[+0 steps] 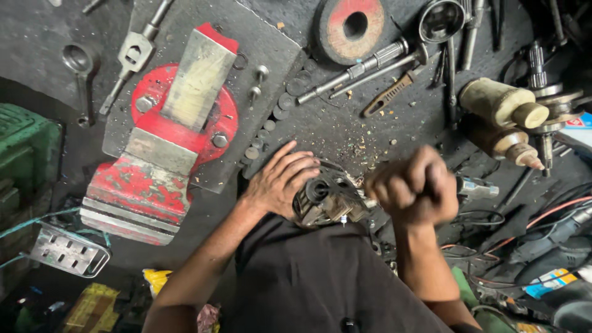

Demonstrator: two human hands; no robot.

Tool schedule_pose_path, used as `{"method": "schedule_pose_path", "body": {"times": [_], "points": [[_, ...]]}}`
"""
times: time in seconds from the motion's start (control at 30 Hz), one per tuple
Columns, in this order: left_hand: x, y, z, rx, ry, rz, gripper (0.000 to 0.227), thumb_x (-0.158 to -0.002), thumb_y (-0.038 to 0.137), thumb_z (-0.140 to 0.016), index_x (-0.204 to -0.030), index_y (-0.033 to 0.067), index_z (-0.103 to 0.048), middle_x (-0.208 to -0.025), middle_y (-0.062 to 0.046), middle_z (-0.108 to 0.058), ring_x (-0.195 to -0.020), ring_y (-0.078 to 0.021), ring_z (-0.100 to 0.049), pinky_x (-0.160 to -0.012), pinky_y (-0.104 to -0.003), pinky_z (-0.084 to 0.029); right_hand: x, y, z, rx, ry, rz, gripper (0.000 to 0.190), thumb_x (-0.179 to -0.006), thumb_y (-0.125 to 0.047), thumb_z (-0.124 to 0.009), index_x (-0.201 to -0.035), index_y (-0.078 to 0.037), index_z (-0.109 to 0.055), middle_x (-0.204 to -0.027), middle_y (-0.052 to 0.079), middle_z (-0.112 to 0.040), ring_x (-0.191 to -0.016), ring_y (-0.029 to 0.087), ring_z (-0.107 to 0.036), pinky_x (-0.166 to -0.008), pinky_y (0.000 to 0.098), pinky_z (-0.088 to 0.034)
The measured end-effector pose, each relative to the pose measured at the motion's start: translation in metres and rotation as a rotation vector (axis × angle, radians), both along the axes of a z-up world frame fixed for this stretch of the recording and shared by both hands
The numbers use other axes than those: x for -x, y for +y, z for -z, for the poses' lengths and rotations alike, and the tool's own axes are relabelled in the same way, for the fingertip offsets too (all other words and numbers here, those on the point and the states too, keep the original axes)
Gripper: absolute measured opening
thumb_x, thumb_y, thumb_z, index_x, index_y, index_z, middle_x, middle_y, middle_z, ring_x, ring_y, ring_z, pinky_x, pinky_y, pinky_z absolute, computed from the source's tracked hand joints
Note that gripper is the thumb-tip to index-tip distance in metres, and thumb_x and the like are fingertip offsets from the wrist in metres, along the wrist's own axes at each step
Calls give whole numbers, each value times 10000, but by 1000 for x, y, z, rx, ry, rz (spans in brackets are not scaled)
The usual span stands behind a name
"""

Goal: The person holds a metallic engine component on a workbench, uses a hammer and a green-handled punch to tap and adjust internal parts, then uses fingers to remove debris and inspect the interior. The person repeatedly repositions the component and continues tapping and cleaning.

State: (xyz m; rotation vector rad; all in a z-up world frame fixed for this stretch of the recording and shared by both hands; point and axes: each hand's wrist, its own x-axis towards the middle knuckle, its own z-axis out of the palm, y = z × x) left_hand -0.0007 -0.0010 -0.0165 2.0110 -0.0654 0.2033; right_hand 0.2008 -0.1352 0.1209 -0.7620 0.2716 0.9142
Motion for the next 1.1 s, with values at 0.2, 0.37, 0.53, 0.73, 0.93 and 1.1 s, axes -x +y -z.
{"method": "schedule_pose_path", "body": {"times": [0.2,0.37,0.53,0.73,0.93,1.1], "points": [[-2,-1,1,59,-4,28,815,-751,490,-807,-1360,55,-486,-1386,-129,-558,-1332,-353,-540,-1226,-599,-346,12,-9,-19,199,-464,-633,403,-1096,-340,-514,-846,-32,-583,-635,53,-515,-539,196,-499,-562,333,-420],[2,2,1,22,23,48,883,-694,514,-832,-1370,59,-493,-1400,-121,-562,-1353,-343,-540,-1240,-600,-342,2,-12,3,237,-537,-841,421,-1020,-351,-533,-804,0,-619,-661,79,-610,-530,210,-594,-524,340,-481],[2,-1,0,-4,-11,3,901,-737,550,-858,-1396,56,-491,-1410,-135,-560,-1365,-339,-539,-1241,-588,-341,-2,10,-10,-13,125,59,334,-981,-282,-541,-789,-15,-599,-558,57,-597,-481,195,-554,-510,410,-477],[1,0,-2,57,9,31,925,-698,564,-859,-1368,40,-495,-1391,-139,-568,-1346,-351,-546,-1231,-591,-344,0,1,-17,30,-627,-977,412,-1078,-358,-417,-838,-55,-561,-689,84,-585,-553,239,-576,-531,413,-464],[1,0,-4,32,-26,-8,931,-712,569,-876,-1369,31,-493,-1384,-151,-565,-1334,-350,-545,-1224,-581,-349,5,-22,10,-90,0,54,372,-1103,-299,-449,-806,-76,-439,-568,19,-510,-450,171,-445,-471,403,-379],[4,-3,-3,-5,-6,1,919,-679,516,-880,-1376,49,-506,-1389,-129,-580,-1342,-330,-562,-1246,-557,-362,30,-22,-27,196,-520,-338,433,-1072,-369,-471,-759,-69,-470,-618,61,-495,-539,212,-482,-557,427,-419]]}}
